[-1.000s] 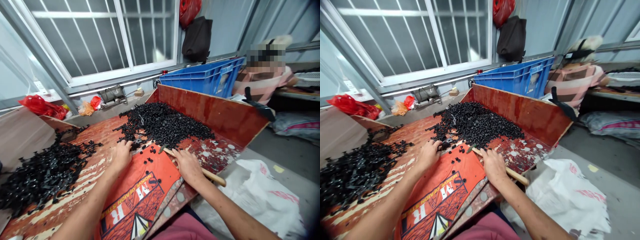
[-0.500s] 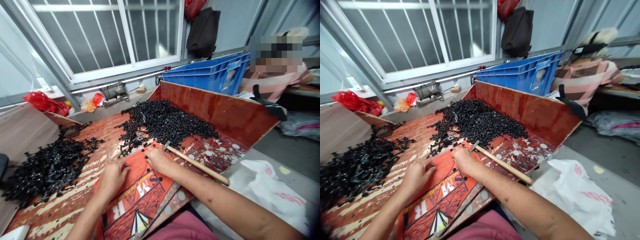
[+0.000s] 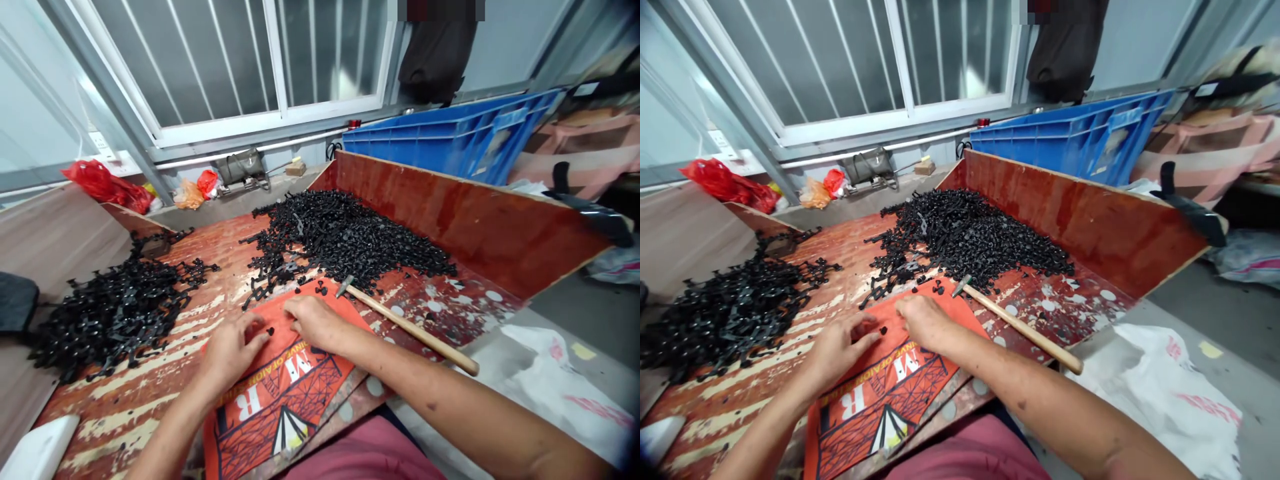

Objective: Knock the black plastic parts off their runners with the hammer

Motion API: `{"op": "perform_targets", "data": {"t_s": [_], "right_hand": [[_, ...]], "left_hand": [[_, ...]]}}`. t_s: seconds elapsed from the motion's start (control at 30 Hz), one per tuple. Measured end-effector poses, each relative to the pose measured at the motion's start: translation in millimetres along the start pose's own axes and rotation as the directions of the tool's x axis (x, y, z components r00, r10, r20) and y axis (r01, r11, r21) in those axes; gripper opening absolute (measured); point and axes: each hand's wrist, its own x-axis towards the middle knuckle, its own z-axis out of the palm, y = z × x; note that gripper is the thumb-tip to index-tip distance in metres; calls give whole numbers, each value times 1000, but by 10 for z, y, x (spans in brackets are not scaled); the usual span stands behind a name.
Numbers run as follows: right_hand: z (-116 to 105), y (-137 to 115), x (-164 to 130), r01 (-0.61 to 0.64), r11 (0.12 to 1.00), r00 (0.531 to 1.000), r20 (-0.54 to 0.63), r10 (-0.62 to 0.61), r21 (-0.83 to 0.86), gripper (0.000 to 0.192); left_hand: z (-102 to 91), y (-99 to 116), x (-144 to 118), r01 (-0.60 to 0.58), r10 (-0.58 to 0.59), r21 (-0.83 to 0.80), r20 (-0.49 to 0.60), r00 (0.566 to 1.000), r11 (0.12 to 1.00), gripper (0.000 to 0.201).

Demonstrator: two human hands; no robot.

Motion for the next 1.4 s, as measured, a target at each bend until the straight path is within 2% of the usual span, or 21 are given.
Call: {"op": "perform_targets", "data": {"t_s": [0.07, 0.17, 0.3, 0.43, 0.53, 0.63, 0.7, 0.8, 0.93, 1.03, 1.1, 1.17, 1.27, 1.33, 1.4], "right_hand": [[-185, 167, -25, -23, 999, 999, -47, 22, -25, 21], [-430, 459, -57, -133, 986, 986, -110, 122, -103, 26], [-477, 697, -111, -148, 975, 989, -46, 142, -167, 17], [-368, 667, -141, -134, 967, 991, -41, 128, -215, 13], [-351, 609, -150, -126, 963, 992, -52, 116, -239, 13], [-361, 577, -135, -95, 964, 995, -43, 87, -247, 14], [-358, 564, -110, -66, 967, 998, -24, 61, -246, 13], [-333, 548, -65, -41, 970, 999, 18, 47, -241, 14], [-277, 519, -18, -83, 967, 994, 51, 98, -239, 12], [-240, 488, 24, -143, 961, 985, 61, 162, -238, 20], [-232, 470, 55, -179, 955, 977, 72, 201, -237, 22], [-237, 457, 75, -200, 952, 971, 84, 225, -233, 23], [-250, 447, 61, -202, 955, 972, 75, 223, -219, 22], [-248, 450, 27, -185, 962, 979, 48, 198, -201, 20], [-244, 472, -13, -160, 972, 986, 12, 165, -174, 17]], "left_hand": [[52, 47, 55, -63, 63, -12, 19, 998, 998, 16], [48, 43, 103, -114, 110, 48, 84, 990, 992, 12], [-105, 58, 203, -144, 123, 213, 109, 986, 966, 9], [-176, 197, 326, -121, 91, 290, 114, 989, 949, 12], [-102, 227, 335, -78, 13, 364, 176, 984, 928, 14], [4, 159, 270, -80, 14, 302, 212, 977, 950, 11], [57, 121, 198, -64, 19, 247, 180, 983, 967, 15], [113, 132, 37, -33, 6, 303, 90, 996, 952, 18], [170, 175, -267, -108, 77, 387, 95, 993, 916, 20], [142, 139, -442, -181, 167, 344, 70, 984, 921, 22], [68, 112, -440, -200, 201, 284, 25, 979, 938, 28], [-27, 130, -302, -193, 200, 197, -16, 980, 961, 30], [-109, 279, 138, -157, 159, 29, -81, 984, 987, 26], [-75, 436, 506, -125, 123, -33, -72, 990, 992, 25], [25, 590, 846, -96, 95, -19, -44, 994, 995, 23]]}}
